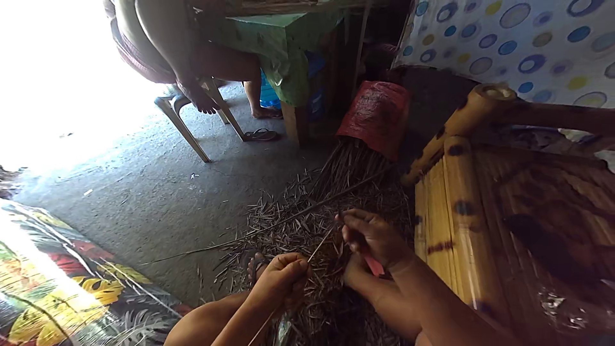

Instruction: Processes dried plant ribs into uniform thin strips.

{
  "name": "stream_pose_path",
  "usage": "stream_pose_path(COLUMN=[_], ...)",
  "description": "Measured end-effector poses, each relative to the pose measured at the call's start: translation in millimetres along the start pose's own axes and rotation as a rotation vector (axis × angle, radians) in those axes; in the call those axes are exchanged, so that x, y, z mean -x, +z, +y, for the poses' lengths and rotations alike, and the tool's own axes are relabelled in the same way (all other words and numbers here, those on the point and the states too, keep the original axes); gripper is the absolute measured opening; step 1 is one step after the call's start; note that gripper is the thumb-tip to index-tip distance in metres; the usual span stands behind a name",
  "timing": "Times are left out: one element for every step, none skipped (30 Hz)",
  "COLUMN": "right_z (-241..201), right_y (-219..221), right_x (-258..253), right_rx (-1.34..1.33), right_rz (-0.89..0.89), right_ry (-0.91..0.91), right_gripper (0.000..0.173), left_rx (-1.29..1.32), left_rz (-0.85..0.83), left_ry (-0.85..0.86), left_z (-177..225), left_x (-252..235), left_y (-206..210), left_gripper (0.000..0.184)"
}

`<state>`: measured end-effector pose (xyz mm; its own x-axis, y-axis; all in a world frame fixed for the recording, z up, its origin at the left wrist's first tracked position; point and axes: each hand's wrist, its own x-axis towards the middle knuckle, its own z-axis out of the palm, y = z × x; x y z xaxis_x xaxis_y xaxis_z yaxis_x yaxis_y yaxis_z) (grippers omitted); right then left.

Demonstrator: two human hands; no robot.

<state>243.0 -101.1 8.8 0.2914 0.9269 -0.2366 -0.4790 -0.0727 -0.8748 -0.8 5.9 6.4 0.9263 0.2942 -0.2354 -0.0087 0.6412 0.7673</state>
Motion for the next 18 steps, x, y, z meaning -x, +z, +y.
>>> stream_pose_path(right_z=[-2.4, -4.4, -5.6, -5.2, -3.4, -0.2, 2.9, 5.0, 5.4, 4.6, 4.1, 4.3, 5.3, 7.2, 10.1, 13.0, 15.7, 17.0], right_y=[-6.0, -7.8, -5.3, 0.7, 8.2, 15.8, 21.3, 24.3, 25.0, 24.5, 23.4, 22.5, 22.3, 23.5, 26.6, 30.6, 34.0, 35.5], right_x=[-1.9, -1.0, 2.0, 6.0, 9.5, 12.0, 13.6, 14.2, 13.8, 12.7, 11.6, 11.6, 13.0, 15.0, 16.5, 17.6, 18.4, 18.6], right_rx=[-0.01, -0.008, 0.002, 0.004, -0.004, -0.025, -0.046, -0.064, -0.081, -0.095, -0.104, -0.097, -0.074, -0.041, -0.01, 0.016, 0.025, 0.023], right_rz=[0.024, 0.012, -0.022, -0.06, -0.093, -0.092, -0.061, -0.018, 0.021, 0.049, 0.057, 0.036, -0.014, -0.079, -0.14, -0.182, -0.2, -0.199], right_ry=[-0.005, -0.002, 0.014, 0.036, 0.06, 0.079, 0.096, 0.108, 0.106, 0.091, 0.071, 0.058, 0.062, 0.087, 0.124, 0.166, 0.195, 0.2], right_gripper=[0.026, 0.028, 0.029, 0.031, 0.035, 0.038, 0.04, 0.04, 0.041, 0.041, 0.04, 0.037, 0.034, 0.032, 0.031, 0.029, 0.027, 0.026], left_rx=[-0.083, -0.179, -0.262, -0.325, -0.375, -0.418, -0.456, -0.479, -0.493, -0.507, -0.514, -0.514, -0.513, -0.516, -0.524, -0.526, -0.525, -0.517], left_rz=[0.04, 0.083, 0.116, 0.144, 0.172, 0.198, 0.219, 0.23, 0.232, 0.229, 0.227, 0.228, 0.232, 0.236, 0.238, 0.238, 0.235, 0.228], left_ry=[0.023, 0.053, 0.085, 0.114, 0.14, 0.161, 0.174, 0.181, 0.183, 0.181, 0.182, 0.184, 0.185, 0.186, 0.185, 0.181, 0.172, 0.162], left_z=[0.6, 1.0, 1.0, 0.5, 0.1, 0.2, 0.8, 1.5, 2.4, 3.3, 3.8, 3.8, 3.3, 3.0, 3.3, 3.5, 3.7, 3.8], left_x=[-0.1, -0.2, -0.3, -0.2, 0.2, 0.9, 1.3, 1.4, 1.4, 1.4, 1.1, 0.6, -0.4, -1.3, -1.8, -1.7, -1.3, -0.5], left_y=[1.6, 2.6, 2.7, 2.8, 2.8, 2.8, 3.2, 3.9, 4.8, 5.0, 5.0, 4.9, 5.1, 5.4, 5.7, 5.7, 5.2, 4.6], left_gripper=[0.022, 0.021, 0.02, 0.019, 0.017, 0.017, 0.017, 0.017, 0.017, 0.017, 0.017, 0.017, 0.017, 0.017, 0.016, 0.015, 0.015, 0.016])
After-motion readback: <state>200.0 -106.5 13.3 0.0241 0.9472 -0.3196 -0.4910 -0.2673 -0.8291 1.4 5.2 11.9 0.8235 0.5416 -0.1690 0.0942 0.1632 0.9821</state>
